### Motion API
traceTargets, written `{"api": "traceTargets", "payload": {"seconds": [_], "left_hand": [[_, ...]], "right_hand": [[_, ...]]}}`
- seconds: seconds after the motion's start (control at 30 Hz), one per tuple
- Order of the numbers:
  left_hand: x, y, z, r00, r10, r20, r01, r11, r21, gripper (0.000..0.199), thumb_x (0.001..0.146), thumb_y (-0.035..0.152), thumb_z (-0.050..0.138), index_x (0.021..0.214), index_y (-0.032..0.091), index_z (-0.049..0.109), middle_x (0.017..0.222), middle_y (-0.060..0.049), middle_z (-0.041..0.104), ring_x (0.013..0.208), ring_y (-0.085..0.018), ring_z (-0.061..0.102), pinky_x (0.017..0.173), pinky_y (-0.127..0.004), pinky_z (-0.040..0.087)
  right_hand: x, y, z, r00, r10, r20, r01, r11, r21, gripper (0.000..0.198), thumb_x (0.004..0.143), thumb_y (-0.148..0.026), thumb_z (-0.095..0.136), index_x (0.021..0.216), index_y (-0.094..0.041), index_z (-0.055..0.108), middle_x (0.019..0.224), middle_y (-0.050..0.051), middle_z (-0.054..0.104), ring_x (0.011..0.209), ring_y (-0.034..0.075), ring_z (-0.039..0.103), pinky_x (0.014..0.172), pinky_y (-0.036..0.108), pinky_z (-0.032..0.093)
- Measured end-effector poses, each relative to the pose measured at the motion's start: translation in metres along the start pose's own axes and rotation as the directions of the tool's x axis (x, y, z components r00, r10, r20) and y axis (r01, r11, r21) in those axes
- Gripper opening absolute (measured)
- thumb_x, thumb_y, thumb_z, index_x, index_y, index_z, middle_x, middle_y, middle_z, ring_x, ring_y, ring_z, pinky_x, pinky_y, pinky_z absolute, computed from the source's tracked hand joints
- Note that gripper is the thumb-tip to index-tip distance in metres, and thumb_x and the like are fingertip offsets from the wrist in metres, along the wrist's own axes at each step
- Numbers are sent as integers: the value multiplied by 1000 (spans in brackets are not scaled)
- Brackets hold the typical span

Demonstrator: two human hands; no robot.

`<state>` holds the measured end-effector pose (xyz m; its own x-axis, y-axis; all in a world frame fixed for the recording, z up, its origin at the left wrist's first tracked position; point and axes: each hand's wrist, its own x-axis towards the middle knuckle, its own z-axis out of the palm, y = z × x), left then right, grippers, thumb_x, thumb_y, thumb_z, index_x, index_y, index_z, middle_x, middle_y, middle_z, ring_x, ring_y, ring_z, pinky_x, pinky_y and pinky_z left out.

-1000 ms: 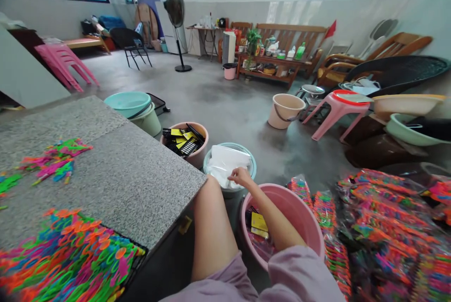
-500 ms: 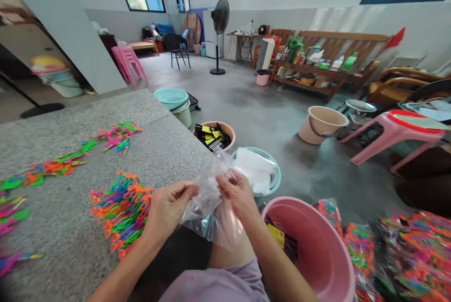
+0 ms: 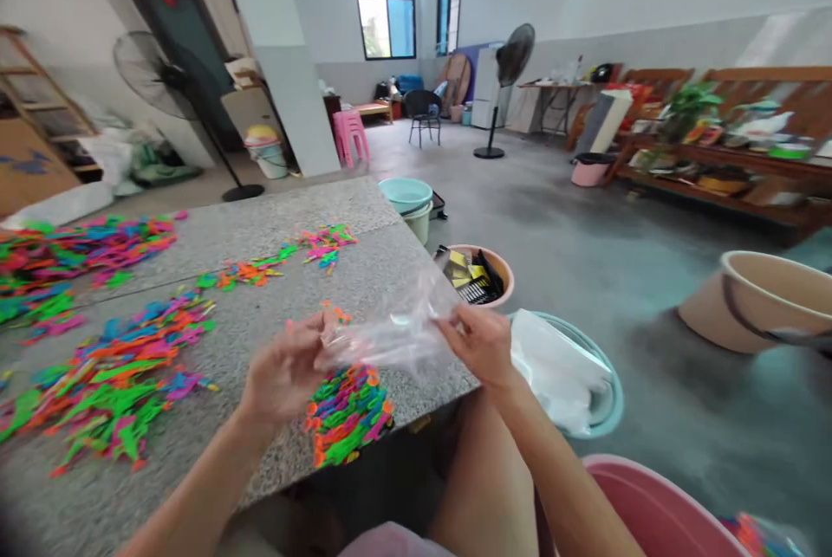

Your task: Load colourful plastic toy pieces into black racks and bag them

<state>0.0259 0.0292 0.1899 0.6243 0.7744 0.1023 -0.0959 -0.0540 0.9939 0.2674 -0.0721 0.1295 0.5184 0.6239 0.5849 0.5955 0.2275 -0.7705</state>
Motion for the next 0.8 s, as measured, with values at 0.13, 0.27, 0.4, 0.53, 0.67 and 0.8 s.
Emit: {"api": "traceTargets", "payload": {"seconds": [0.13,0.27,0.4,0.53,0.67,0.8], "left_hand": [[38,-1,-70,940,298,-167,-80,667,741,29,72,45,71,83,21,60,71,0,63,78,-19,63,76,-31,50],[52,-34,-131,934,190,-303,142,582,800,27,82,42,55,65,22,59,56,-2,64,66,-22,66,67,-29,50],[15,-76,-138,936,131,-326,181,615,768,29,84,37,46,74,22,68,59,-2,70,62,-23,69,61,-29,52],[-32,-120,-102,893,178,-412,195,675,712,34,91,37,39,94,21,69,83,-6,75,77,-24,71,73,-33,54],[-44,-157,-75,806,232,-545,216,742,635,34,87,29,45,112,18,65,95,-10,67,87,-24,65,84,-39,52],[-24,-177,-74,735,203,-647,219,832,510,33,75,23,56,106,17,65,98,-10,62,96,-26,61,90,-42,50]], "right_hand": [[65,14,96,898,-435,-70,415,889,-195,33,86,-38,66,61,-23,49,62,2,51,68,17,49,72,32,41],[77,28,190,821,-294,490,377,923,-78,27,83,-21,60,62,-22,43,59,-1,50,61,14,45,59,25,35],[41,46,210,808,-107,579,135,991,-5,22,78,-18,58,66,-22,40,57,-6,42,55,11,41,53,22,30],[-5,58,184,902,-181,392,155,983,97,9,82,-15,48,75,-21,47,77,1,53,73,15,52,67,25,42],[-30,68,186,979,-25,200,38,997,-63,18,78,-9,47,90,-19,56,95,8,56,79,17,55,74,29,47],[-33,76,208,928,12,372,48,987,-151,12,79,-9,54,77,-19,61,73,2,59,62,13,53,59,22,42]]}}
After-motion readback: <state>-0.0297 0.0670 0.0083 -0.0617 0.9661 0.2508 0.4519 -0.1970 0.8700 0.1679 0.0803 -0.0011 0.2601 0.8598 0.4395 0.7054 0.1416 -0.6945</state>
